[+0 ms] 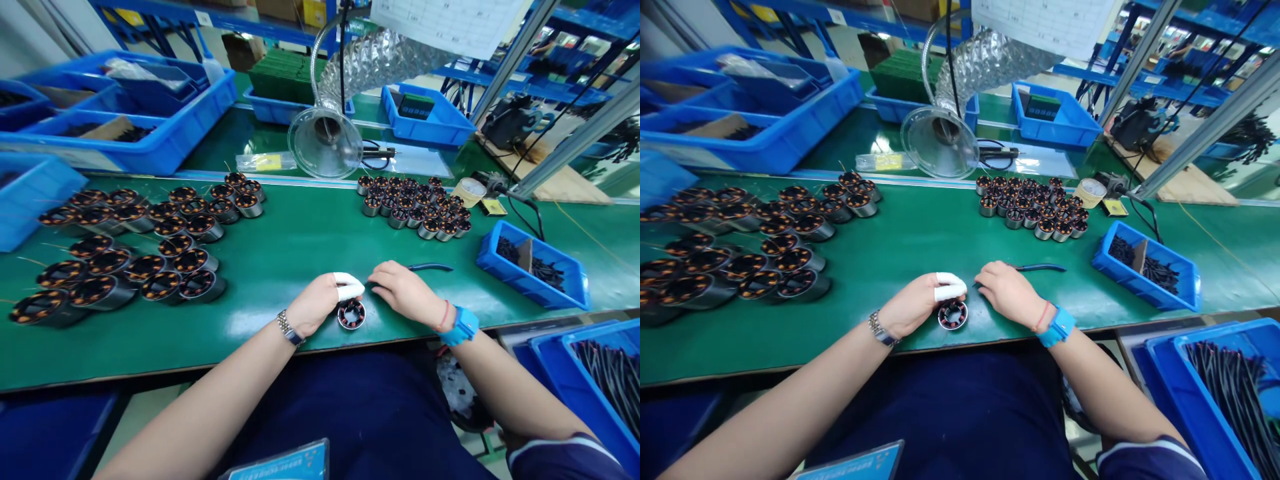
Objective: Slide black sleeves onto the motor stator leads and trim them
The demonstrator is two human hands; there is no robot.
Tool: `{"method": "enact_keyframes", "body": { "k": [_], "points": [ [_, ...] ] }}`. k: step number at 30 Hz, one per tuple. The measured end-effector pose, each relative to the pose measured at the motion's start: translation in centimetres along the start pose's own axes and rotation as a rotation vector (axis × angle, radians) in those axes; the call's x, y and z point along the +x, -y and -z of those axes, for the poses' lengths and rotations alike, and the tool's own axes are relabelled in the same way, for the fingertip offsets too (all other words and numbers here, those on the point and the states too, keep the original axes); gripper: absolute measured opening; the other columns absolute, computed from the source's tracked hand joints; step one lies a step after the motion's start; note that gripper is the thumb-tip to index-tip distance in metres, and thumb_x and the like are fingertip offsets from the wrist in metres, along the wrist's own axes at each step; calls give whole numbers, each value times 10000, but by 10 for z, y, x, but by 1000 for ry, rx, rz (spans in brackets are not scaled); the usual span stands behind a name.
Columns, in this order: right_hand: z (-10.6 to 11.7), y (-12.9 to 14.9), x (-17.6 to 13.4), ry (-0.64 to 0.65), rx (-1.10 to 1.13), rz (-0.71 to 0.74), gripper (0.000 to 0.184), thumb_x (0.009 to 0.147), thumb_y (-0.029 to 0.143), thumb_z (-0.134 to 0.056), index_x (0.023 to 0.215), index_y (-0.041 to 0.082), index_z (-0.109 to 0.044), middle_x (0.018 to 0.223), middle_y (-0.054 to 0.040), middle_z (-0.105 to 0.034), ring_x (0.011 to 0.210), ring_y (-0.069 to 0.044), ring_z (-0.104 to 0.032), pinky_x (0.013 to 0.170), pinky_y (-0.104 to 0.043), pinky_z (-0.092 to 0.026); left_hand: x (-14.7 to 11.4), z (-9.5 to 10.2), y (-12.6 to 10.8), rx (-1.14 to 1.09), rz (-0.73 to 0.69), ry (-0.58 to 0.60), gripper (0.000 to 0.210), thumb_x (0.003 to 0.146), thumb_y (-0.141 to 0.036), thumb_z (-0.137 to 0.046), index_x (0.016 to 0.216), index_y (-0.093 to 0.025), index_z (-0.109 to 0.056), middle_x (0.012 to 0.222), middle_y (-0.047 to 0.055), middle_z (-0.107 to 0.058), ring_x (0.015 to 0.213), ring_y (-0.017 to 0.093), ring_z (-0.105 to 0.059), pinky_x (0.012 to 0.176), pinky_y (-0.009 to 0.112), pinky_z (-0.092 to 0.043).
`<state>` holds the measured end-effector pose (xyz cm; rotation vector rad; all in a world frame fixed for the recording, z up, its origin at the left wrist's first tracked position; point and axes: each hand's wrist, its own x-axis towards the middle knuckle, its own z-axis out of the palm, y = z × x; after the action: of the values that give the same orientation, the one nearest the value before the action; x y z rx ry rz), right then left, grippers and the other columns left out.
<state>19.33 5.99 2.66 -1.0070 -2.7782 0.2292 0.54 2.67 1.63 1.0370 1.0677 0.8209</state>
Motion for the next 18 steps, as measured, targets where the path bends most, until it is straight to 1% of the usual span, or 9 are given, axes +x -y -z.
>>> {"method": "enact_keyframes", "body": {
  "k": [2,4,5,7,10,12,13,16,18],
  "points": [
    [-3,6,14,92,36,-13,174,859,202,-443,901,157,-606,918,-76,-581,883,-169,-497,793,-303,-403,3,-2,-1,39,-9,4,69,654,-206,-629,634,-141,-618,613,-19,-597,600,109,-517,623,242,-376],
    [-4,9,26,150,47,-62,145,834,165,-460,818,141,-603,853,-81,-581,829,-171,-503,751,-295,-399,4,-5,-1,68,-19,-3,77,644,-204,-631,618,-135,-610,606,-19,-587,587,105,-500,604,239,-360],
    [-5,9,29,168,54,-77,138,822,146,-464,785,133,-596,825,-84,-580,798,-169,-504,729,-291,-396,4,-6,-1,64,-20,-9,79,638,-206,-640,635,-131,-615,617,-16,-592,592,103,-500,604,237,-358],
    [-5,8,32,172,70,-89,137,811,122,-457,749,122,-579,789,-90,-574,751,-165,-503,699,-287,-388,2,-6,0,11,-5,-24,141,628,-207,-662,740,-127,-631,653,-9,-612,613,102,-515,621,233,-367],
    [-5,6,27,121,112,-119,139,825,116,-422,764,128,-546,790,-77,-566,727,-147,-498,688,-271,-385,-2,-4,3,-103,29,-32,295,634,-200,-673,913,-132,-609,712,7,-643,656,108,-552,656,237,-388],
    [-5,5,21,72,145,-163,139,850,129,-386,801,139,-516,799,-57,-561,720,-129,-495,681,-253,-389,-3,-2,5,-153,37,-41,306,639,-199,-674,927,-130,-598,723,16,-649,673,115,-569,665,241,-399],
    [-6,5,17,28,188,-193,133,859,137,-375,824,144,-503,801,-47,-558,717,-121,-495,677,-245,-392,-3,-1,6,-166,37,-47,298,636,-197,-677,915,-128,-599,721,18,-648,673,116,-572,661,240,-401],
    [-8,8,7,-139,437,-286,124,862,163,-377,906,159,-493,778,-20,-548,706,-110,-500,673,-242,-401,-1,-1,7,-179,36,-63,299,621,-172,-685,904,-131,-598,685,-3,-629,624,95,-554,622,220,-388],
    [-10,13,3,-211,653,-349,133,852,180,-394,913,169,-512,718,2,-535,663,-103,-501,657,-245,-404,0,-2,7,-171,24,-71,305,624,-160,-680,914,-137,-590,643,-27,-608,577,75,-526,590,205,-369]
  ]
}}
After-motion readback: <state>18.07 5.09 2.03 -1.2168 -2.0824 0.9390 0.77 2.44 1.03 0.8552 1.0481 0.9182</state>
